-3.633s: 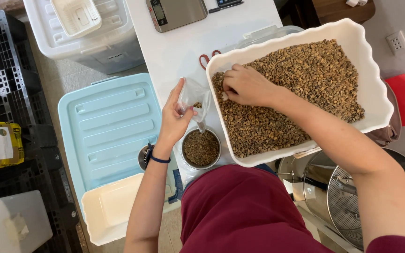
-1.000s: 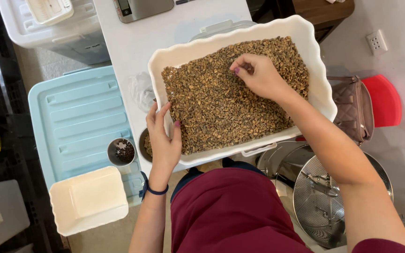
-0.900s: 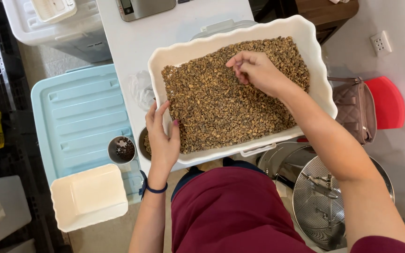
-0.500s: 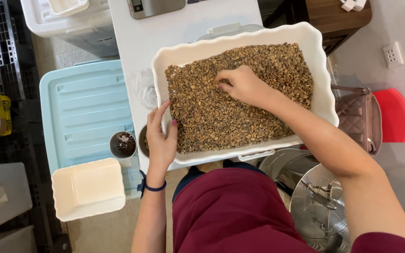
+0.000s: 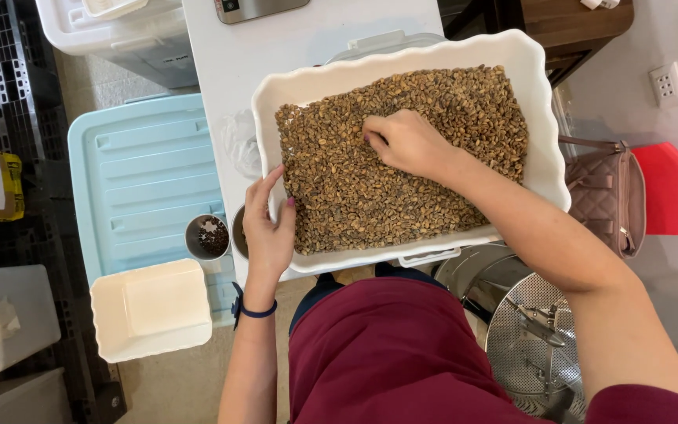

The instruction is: Sorting through roasted coffee beans in a tray to remove defects

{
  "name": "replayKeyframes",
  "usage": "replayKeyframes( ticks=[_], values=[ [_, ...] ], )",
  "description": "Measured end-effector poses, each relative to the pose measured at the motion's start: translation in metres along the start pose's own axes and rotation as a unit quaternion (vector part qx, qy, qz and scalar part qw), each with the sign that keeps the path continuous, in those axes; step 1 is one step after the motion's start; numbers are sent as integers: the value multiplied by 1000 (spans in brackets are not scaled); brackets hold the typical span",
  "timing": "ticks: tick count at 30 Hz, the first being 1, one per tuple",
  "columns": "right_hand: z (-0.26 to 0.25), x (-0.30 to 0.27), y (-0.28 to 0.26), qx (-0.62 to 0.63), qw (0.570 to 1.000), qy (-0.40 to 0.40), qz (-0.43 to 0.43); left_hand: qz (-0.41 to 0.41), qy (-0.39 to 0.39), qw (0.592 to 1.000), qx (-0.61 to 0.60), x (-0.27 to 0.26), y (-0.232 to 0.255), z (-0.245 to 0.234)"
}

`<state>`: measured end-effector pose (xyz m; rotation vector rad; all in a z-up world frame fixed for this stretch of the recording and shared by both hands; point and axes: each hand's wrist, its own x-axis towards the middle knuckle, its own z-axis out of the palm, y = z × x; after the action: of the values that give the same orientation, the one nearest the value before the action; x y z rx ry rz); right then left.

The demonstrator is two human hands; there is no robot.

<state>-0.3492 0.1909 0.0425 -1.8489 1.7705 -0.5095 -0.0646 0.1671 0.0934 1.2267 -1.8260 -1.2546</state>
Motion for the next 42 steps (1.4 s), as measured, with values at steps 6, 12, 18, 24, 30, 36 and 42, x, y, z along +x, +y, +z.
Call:
replayKeyframes(
  ticks=[6, 12, 18, 24, 30, 36, 42],
  values=[
    [-9, -2, 8, 190, 978, 84, -10, -7, -3, 1000, -11, 0, -2, 0],
    [-20, -6, -26, 120, 992, 30, -15, 2, -2, 1000, -3, 0, -8, 0],
    [-6, 4, -18, 19, 1000, 7, 6, -1, 0, 1000, -12, 0, -6, 1],
    [-4, 2, -17, 57, 998, 27, 2, 5, 3, 1000, -8, 0, -9, 1],
    [-24, 0, -23, 440, 894, -50, 66, 6, 6, 999, -31, 0, -7, 1],
    [-19, -8, -39, 277, 958, -56, 48, 0, 6, 1000, -29, 0, -6, 0],
    [-20, -18, -53, 152, 986, -62, 6, 4, 4, 1000, -31, 0, -8, 0]
  ],
)
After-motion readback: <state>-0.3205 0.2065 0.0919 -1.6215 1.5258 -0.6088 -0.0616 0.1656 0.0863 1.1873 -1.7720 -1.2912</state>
